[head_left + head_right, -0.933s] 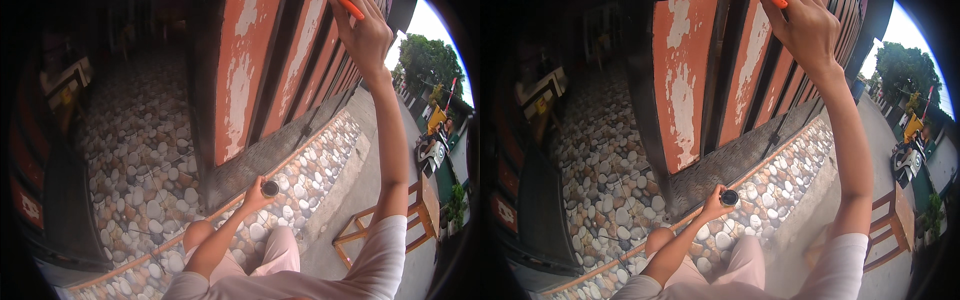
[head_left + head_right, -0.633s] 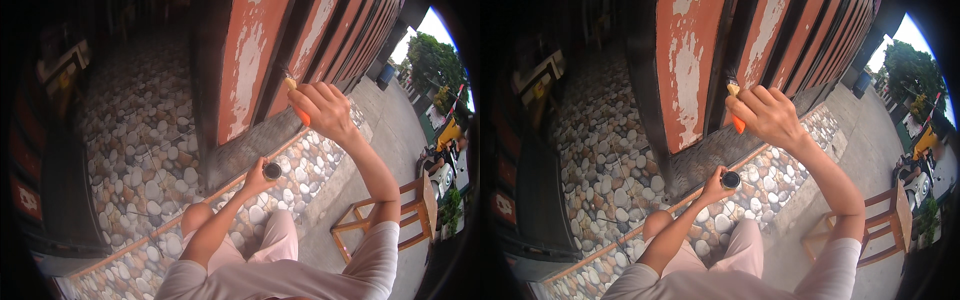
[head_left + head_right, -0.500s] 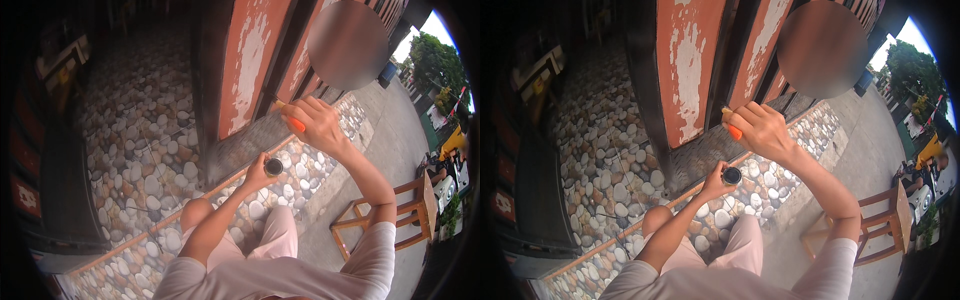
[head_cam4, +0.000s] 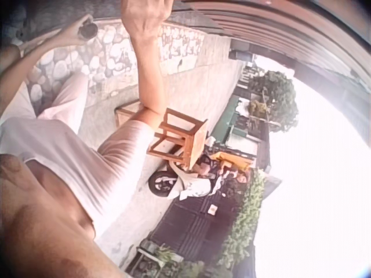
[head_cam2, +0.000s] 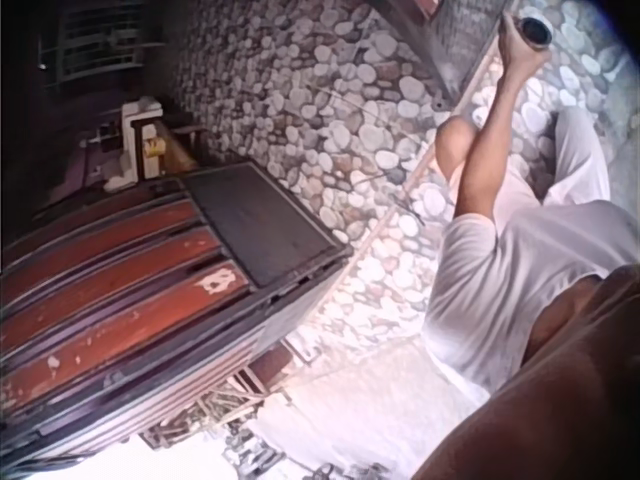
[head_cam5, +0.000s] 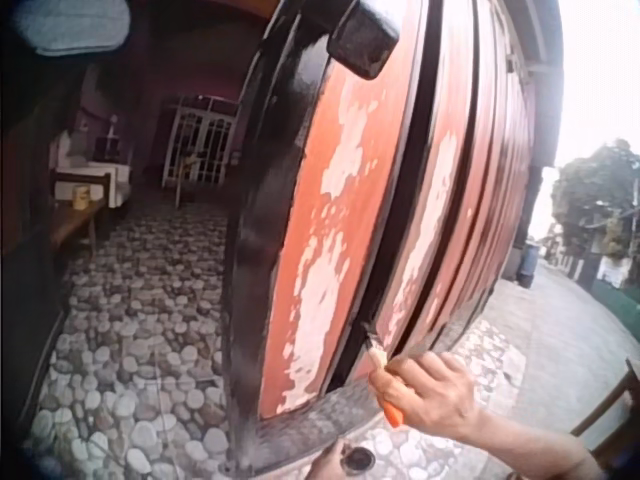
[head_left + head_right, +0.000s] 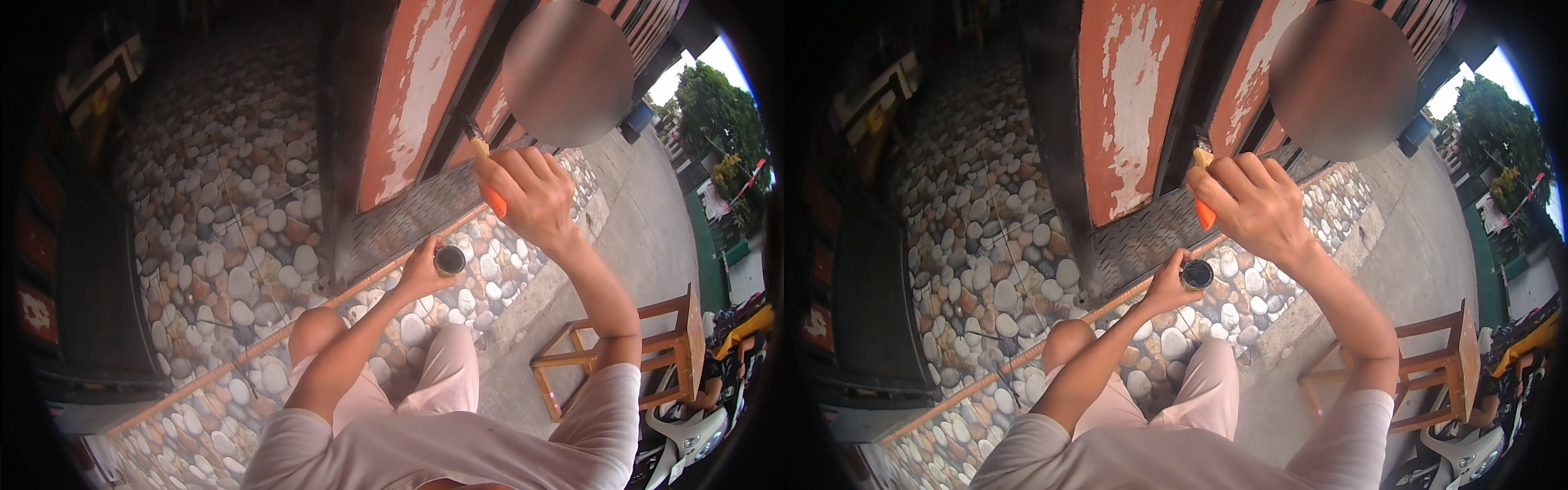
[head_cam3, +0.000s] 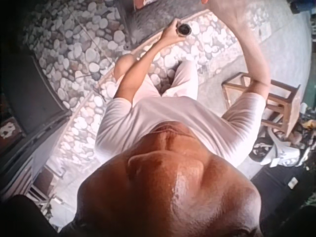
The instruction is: The person paints a metal gate with black paint using a brush, dipping the brush into a can of paint and applying it to the vertical bars and frame of the gate while standing and then squatting to reach lower sections.
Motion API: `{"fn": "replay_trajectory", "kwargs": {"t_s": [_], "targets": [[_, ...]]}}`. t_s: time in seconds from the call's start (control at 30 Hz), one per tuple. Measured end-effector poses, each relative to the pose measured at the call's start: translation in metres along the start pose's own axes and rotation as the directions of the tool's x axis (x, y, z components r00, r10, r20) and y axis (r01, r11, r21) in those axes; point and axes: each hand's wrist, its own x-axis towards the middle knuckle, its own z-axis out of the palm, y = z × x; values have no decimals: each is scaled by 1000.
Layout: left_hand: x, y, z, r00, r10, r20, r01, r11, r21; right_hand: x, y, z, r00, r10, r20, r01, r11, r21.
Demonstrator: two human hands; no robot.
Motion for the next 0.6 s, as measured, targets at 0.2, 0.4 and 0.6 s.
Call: {"fn": "replay_trajectory", "kwargs": {"t_s": [0.2,0.4,0.6], "targets": [[2,-2,2,999,-24,22,24,1000,-9,-12,-3,-16,856,488,170,-503,713,488],[-2,4,-3,996,60,-60,-57,997,47,-72,-46,-2,664,553,504,-740,582,336],[-4,8,0,1000,30,-4,-29,998,53,-126,-76,22,646,550,529,-753,571,326]]}}
